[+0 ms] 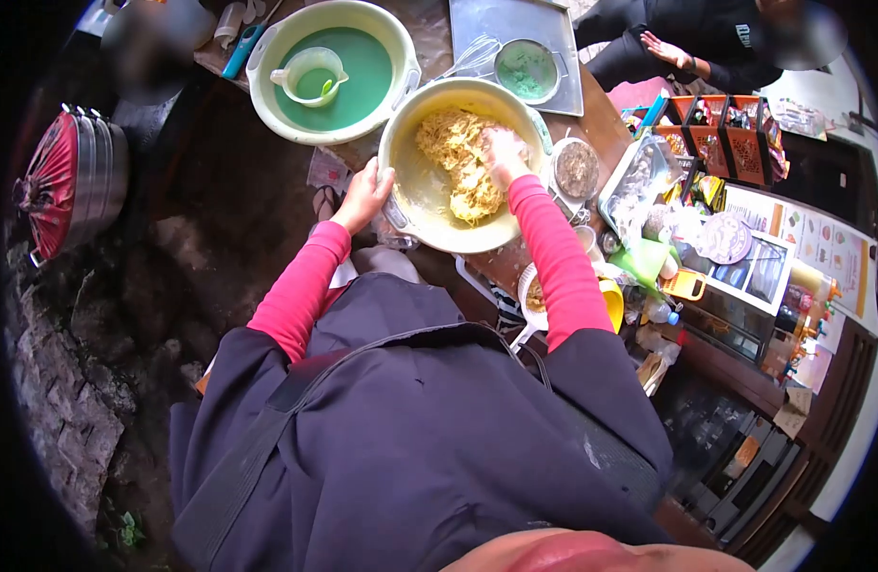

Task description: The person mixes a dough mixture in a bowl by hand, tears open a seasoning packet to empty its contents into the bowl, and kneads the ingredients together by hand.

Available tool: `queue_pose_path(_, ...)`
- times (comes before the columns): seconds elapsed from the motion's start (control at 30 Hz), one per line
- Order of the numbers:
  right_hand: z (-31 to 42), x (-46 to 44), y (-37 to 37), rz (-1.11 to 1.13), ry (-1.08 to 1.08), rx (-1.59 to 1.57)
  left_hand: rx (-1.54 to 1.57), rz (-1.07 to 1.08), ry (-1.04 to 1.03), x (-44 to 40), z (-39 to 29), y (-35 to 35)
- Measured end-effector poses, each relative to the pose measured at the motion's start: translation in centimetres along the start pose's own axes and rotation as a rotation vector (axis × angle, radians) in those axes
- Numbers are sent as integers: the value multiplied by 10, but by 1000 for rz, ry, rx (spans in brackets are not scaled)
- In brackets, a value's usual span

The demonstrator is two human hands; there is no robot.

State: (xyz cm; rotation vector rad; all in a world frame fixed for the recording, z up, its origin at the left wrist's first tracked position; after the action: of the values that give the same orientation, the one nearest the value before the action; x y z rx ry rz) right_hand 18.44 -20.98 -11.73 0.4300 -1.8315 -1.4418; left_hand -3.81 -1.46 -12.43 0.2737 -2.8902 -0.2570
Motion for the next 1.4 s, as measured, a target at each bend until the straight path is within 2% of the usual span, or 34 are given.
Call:
queue_pose_path(0.07, -14, 0, 19, 274, -51, -729, 15, -33, -63, -1, 1, 0)
queue_pose_path(0.1, -13, 17, 46, 262, 9, -637, 15, -35, -66, -2, 3, 0)
queue_pose_path(0.13, -22, 20, 42, 260, 9, -635, 10, -39, -63, -3, 6, -1)
queue_pose_path(0.2, -24, 31, 47, 12, 333, -980, 8, -40, -62, -4, 8, -2)
queue_pose_path(0.23, -30, 41, 49, 6, 353, -1065, 0, -43, -73, -4, 10, -2)
queue_pose_path(0.27, -28, 48, 49, 6, 350, -1065, -10, -45, -82, -4, 9, -2)
queue_pose_path(0.33, -23, 57, 50, -72, 319, -654, -12, -45, -74, -4, 7, -1)
queue_pose_path(0.37, -5, 64, 54, 35, 83, -851, -15, -45, -66, -3, 5, -1)
queue_pose_path(0.43, 45, 76, 58, 49, -143, -852, 10, -35, -64, -3, 3, -1)
queue_pose_path(0.47, 56, 68, 9, -87, -144, -590, 35, -27, -62, -4, 3, 0)
queue_pose_path(0.5, 78, 72, 15, -74, -158, -211, 33, -19, -59, -4, 4, 0)
queue_pose_path(0.63, 93, 31, -13, 77, -155, -93, -1, -6, -50, -5, 7, -1)
queue_pose_path(0.7, 91, 10, -12, 344, -311, -185, -2, -1, -63, -4, 7, 0)
queue_pose_path(0.73, 88, 10, -10, 338, -317, -187, -3, 4, -72, -5, 6, 0)
queue_pose_path(0.8, 82, 19, 12, 368, -178, -262, -4, 3, -85, -6, 9, 2)
queue_pose_path(0.83, 82, 23, 18, 213, -170, -263, 3, 33, -58, -7, 11, 2)
queue_pose_path(0.87, 79, 29, 15, 212, -172, -262, 12, 65, -32, -7, 12, 1)
queue_pose_path(0.93, 70, 42, -1, 2, -215, -708, 19, 58, -61, -8, 10, 2)
queue_pose_path(0.97, 74, 59, 29, -121, -211, -949, 51, 68, -69, -9, 11, 2)
queue_pose_path(1.0, 60, 60, 16, -120, -215, -953, 81, 81, -74, -8, 12, 3)
queue_pose_path(1.07, 33, 64, -8, -629, 203, -403, 86, 108, -51, -7, 10, 6)
queue_pose_path(1.13, 25, 93, -8, -560, 10, -680, 92, 133, -35, -10, 3, 10)
queue_pose_path(1.2, 29, 117, -13, -476, -314, -1128, 143, 195, 101, -10, -4, 12)
queue_pose_path(1.27, 32, 118, -18, -442, -584, -1502, 103, 228, 112, -14, -7, 15)
queue_pose_path(1.33, 27, 104, -21, -417, -751, -1748, 58, 257, 127, -17, -8, 16)
queue_pose_path(1.4, 14, 82, -25, -368, -861, -1893, -36, 233, 54, -19, -7, 16)
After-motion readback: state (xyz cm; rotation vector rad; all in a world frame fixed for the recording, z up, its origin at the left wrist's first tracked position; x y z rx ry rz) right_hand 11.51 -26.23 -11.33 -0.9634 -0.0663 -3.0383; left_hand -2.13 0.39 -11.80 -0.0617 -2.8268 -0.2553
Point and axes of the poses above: each hand's wrist, its own x-axis away from the middle knuckle, its own y-axis out of the back of the hand, z = x × y, the point moved 1 cm from there along -x, towards the middle knuckle, and after that the axes turned 10 degrees about z, right-handed, at the moved point
